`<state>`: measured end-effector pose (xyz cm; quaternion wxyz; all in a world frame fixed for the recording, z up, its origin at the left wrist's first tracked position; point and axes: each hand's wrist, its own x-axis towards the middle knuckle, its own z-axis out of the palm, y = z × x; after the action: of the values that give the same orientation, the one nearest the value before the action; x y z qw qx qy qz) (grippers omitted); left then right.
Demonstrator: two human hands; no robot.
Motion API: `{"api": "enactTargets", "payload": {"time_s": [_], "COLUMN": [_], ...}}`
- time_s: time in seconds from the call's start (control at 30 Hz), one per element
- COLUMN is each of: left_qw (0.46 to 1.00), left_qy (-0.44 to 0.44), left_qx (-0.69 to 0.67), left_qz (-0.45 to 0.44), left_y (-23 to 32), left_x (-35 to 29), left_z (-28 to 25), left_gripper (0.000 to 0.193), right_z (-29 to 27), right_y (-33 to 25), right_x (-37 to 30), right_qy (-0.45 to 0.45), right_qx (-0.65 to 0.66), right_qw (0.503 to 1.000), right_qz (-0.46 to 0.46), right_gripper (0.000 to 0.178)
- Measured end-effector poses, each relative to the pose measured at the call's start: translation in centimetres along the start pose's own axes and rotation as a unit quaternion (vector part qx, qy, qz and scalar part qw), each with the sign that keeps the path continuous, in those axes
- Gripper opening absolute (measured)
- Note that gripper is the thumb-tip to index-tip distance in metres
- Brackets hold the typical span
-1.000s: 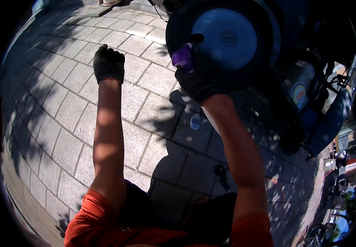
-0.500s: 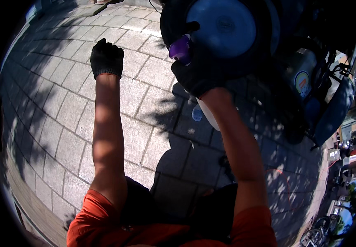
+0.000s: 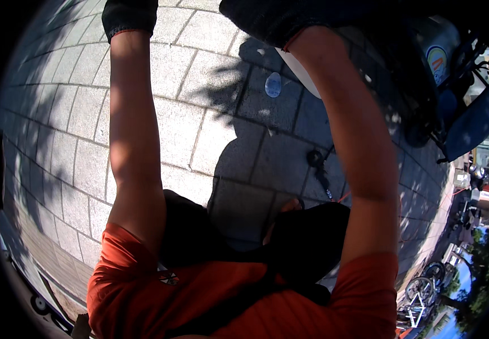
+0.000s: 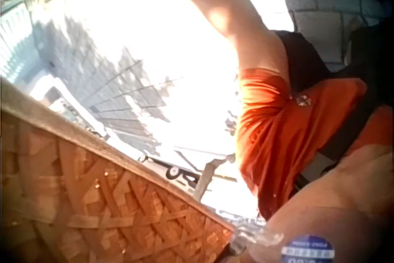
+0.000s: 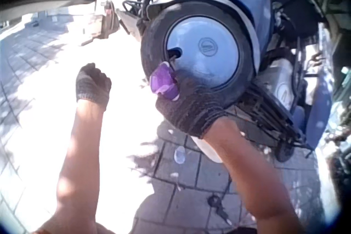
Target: The person uses a screwdriver to work on the rear section of a blue motorcycle while sitting on the ground. They then pick up a spray bottle and apply liquid to the motorcycle's rear tire, followed by using an air hose to inflate the tire.
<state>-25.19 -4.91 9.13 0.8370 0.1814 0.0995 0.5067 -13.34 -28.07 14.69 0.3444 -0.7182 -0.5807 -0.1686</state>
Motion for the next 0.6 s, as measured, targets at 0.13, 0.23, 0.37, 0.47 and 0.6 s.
{"api": "enactTargets", "payload": {"time_s": [0.13, 0.23, 0.37, 0.47, 0.6], "left_qw": [0.997, 1.000, 0.999, 1.000, 0.997], "left_qy": [0.078, 0.019, 0.024, -0.025, -0.072], "left_qx": [0.002, -0.003, 0.026, 0.005, -0.001], "left_qz": [0.001, -0.008, 0.014, -0.004, -0.017], "left_y": [-0.3, -1.5, 0.9, 0.0, -0.2], "left_x": [0.0, 0.6, 0.4, 0.0, 0.9], "left_z": [0.7, -0.1, 0.2, 0.2, -0.5], "left_gripper": [0.030, 0.029, 0.031, 0.034, 0.036], "right_z": [-1.4, -2.3, 0.3, -1.4, -1.9], "right_y": [-3.1, -2.7, -1.1, -2.4, -2.7], "right_x": [-0.2, -0.6, 0.2, 0.1, -0.1], "right_qy": [-0.035, -0.025, 0.000, -0.020, -0.047], "right_qx": [-0.070, -0.054, 0.007, -0.026, -0.052], "right_qw": [0.996, 0.998, 0.999, 0.999, 0.997], "right_qz": [0.038, 0.006, -0.036, -0.014, 0.044], "right_gripper": [0.027, 0.030, 0.030, 0.031, 0.033]}}
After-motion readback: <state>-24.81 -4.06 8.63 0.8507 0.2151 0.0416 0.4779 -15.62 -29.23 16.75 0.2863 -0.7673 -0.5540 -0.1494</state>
